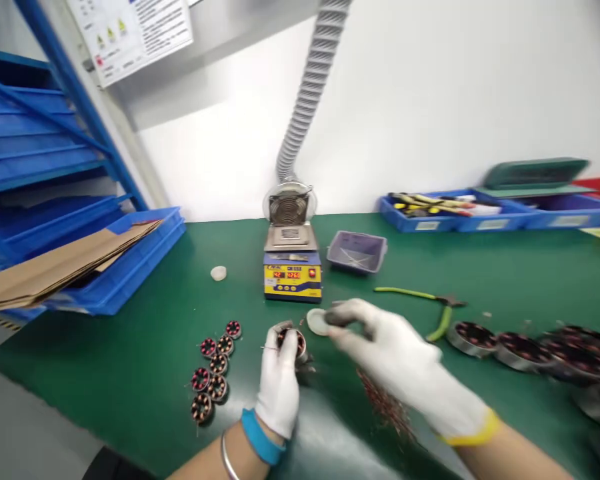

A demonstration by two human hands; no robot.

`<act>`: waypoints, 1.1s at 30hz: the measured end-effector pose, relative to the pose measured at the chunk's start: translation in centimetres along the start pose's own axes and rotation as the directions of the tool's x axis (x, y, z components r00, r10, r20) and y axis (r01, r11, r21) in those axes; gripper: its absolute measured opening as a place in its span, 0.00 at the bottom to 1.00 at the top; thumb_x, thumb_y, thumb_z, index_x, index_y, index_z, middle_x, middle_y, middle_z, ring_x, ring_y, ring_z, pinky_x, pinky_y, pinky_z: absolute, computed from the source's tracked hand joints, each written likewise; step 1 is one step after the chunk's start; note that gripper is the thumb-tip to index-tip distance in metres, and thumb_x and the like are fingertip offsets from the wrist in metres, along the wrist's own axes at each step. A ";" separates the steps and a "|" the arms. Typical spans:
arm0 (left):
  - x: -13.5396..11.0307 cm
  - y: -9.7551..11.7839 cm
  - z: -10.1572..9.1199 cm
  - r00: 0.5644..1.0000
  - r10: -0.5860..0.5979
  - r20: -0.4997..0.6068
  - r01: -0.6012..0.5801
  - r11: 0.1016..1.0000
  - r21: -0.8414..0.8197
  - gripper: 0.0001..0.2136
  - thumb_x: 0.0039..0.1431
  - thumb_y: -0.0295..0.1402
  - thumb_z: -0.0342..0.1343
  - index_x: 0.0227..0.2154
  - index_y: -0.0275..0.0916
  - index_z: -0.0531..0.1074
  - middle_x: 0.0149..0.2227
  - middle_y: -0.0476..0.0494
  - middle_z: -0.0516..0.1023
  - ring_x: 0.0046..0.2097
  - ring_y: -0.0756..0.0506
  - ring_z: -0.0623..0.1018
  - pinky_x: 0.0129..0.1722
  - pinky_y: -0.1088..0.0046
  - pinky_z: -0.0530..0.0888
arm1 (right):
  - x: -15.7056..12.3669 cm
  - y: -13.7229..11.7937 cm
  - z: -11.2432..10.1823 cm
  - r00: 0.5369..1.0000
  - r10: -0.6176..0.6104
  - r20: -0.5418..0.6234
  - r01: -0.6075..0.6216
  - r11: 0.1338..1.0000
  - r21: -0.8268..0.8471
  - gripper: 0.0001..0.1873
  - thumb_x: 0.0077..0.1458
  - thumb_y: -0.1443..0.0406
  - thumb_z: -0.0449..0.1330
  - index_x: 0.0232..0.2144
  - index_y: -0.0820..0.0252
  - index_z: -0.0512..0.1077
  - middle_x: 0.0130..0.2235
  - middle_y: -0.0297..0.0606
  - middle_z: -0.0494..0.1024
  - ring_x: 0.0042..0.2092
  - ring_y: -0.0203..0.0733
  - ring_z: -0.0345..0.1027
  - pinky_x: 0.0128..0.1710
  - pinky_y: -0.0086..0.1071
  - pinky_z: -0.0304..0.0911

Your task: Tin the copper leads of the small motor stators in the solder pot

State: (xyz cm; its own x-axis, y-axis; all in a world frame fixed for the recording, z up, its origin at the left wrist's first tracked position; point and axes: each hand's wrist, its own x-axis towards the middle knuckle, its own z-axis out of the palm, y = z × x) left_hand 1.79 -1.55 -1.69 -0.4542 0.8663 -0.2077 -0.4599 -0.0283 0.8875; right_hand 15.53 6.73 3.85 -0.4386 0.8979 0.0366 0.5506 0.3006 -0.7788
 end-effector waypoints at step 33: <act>-0.4 -0.4 0.1 0.998 0.039 0.052 -0.050 0.970 0.238 0.19 0.54 0.43 0.58 0.44 0.37 0.66 0.44 0.40 0.74 0.46 0.45 0.73 0.47 0.68 0.71 | -0.6 1.7 2.4 0.967 -0.189 0.174 0.176 0.980 0.089 0.24 0.42 0.66 0.59 0.46 0.57 0.70 0.50 0.42 0.72 0.50 0.51 0.66 0.48 0.43 0.62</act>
State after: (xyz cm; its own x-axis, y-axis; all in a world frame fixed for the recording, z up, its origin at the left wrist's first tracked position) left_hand 2.23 -1.84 -1.89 -0.4316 0.8892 -0.1518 -0.2423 0.0479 0.9690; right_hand 15.04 5.91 1.02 -0.6513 0.7553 0.0737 0.3995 0.4238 -0.8129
